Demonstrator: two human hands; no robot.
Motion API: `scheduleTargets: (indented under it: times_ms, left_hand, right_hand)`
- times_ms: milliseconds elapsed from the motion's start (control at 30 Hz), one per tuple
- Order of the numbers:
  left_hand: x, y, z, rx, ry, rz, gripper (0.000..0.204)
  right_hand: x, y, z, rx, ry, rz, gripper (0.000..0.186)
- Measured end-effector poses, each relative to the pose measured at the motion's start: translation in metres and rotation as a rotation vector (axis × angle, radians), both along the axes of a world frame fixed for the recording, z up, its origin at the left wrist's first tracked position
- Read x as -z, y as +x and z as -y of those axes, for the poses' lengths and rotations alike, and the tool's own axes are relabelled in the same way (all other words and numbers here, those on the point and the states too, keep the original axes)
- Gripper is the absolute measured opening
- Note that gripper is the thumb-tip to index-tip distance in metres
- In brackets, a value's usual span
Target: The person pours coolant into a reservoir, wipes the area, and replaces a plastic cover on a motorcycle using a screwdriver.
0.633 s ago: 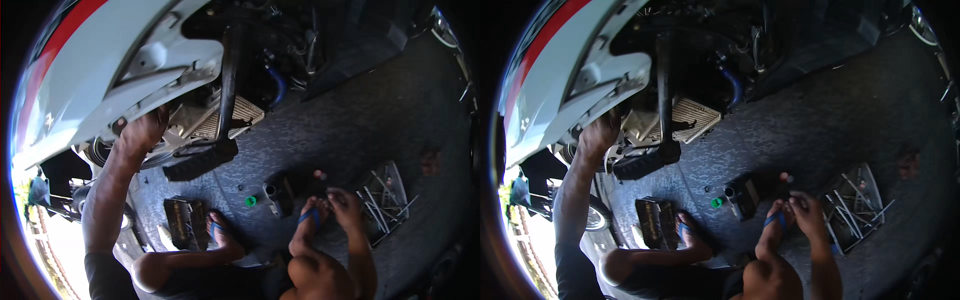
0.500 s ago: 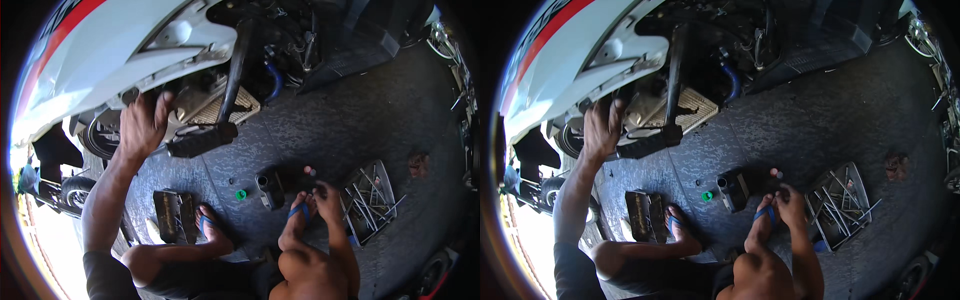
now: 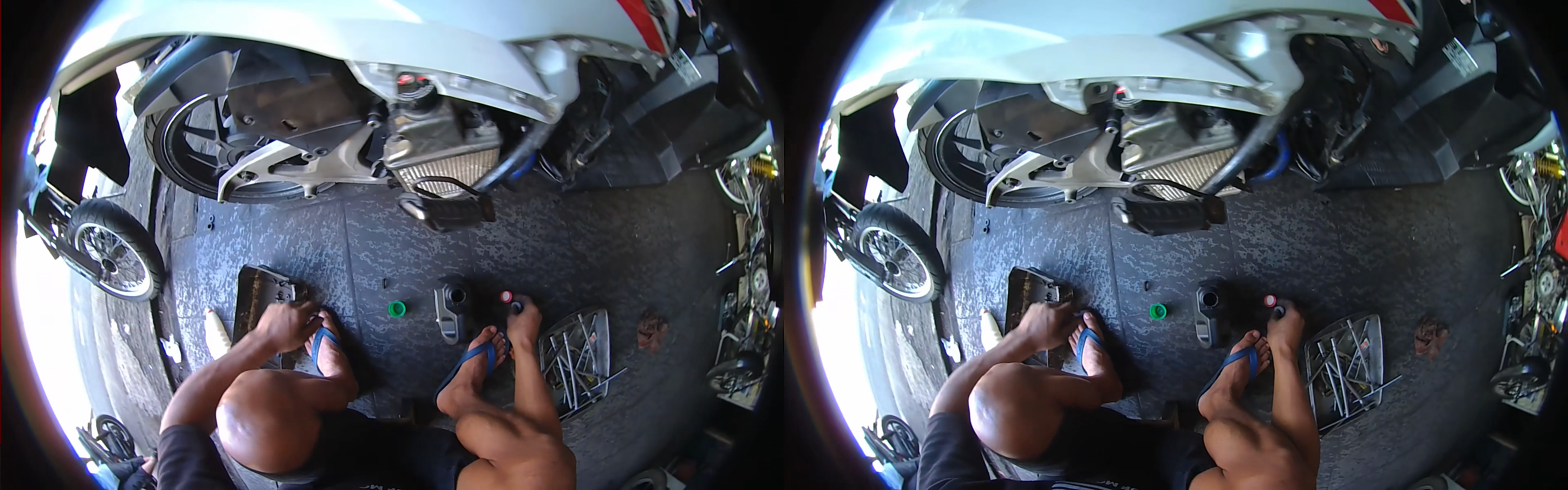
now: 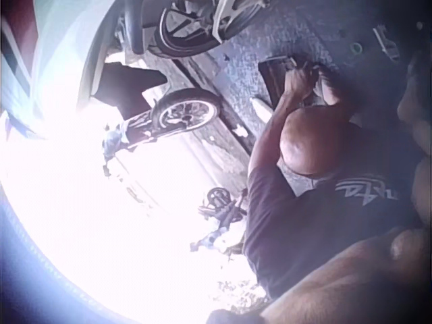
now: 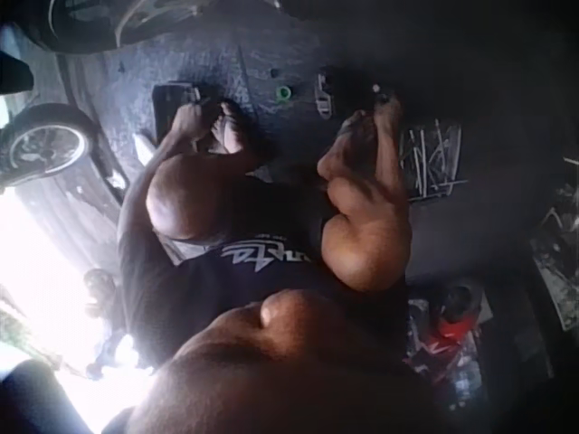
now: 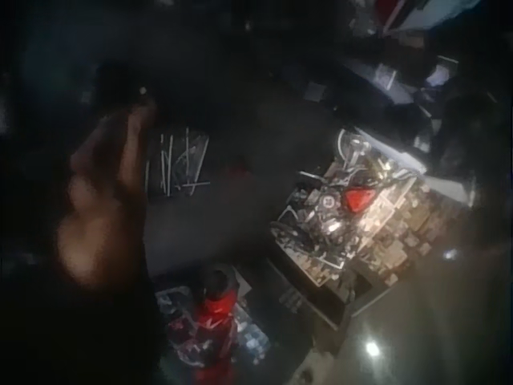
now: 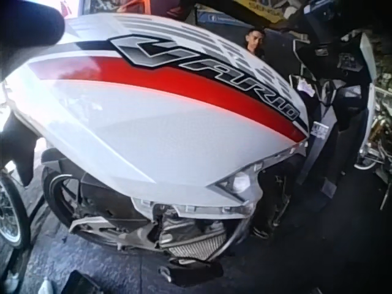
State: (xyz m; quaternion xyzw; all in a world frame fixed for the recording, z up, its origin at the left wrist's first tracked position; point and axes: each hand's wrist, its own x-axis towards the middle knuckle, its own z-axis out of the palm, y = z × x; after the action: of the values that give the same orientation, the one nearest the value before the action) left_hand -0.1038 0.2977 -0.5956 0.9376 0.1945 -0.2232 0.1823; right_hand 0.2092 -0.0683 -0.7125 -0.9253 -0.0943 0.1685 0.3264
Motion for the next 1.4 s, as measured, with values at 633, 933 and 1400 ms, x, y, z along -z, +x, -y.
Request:
scheduleTargets:
  times_ms: [633, 933, 1400]
  left_hand:
    - [0.12, 0.029, 0.065, -0.263, -0.44, 0.147, 0.035]
    - [0.116, 0.132, 0.072, -0.125, -0.628, 0.397, 0.057]
    - [0.12, 0.08, 0.111, -0.05, -0.747, 0.46, 0.048]
  right_hand:
    - [-0.139, -0.01, -0.132, -0.388, -0.184, -0.393, 0.022]
    - [-0.145, 0.006, -0.156, -0.593, -0.436, -0.429, 0.025]
    - [-0.149, -0.033, -0.166, -1.195, -0.599, -0.234, 0.025]
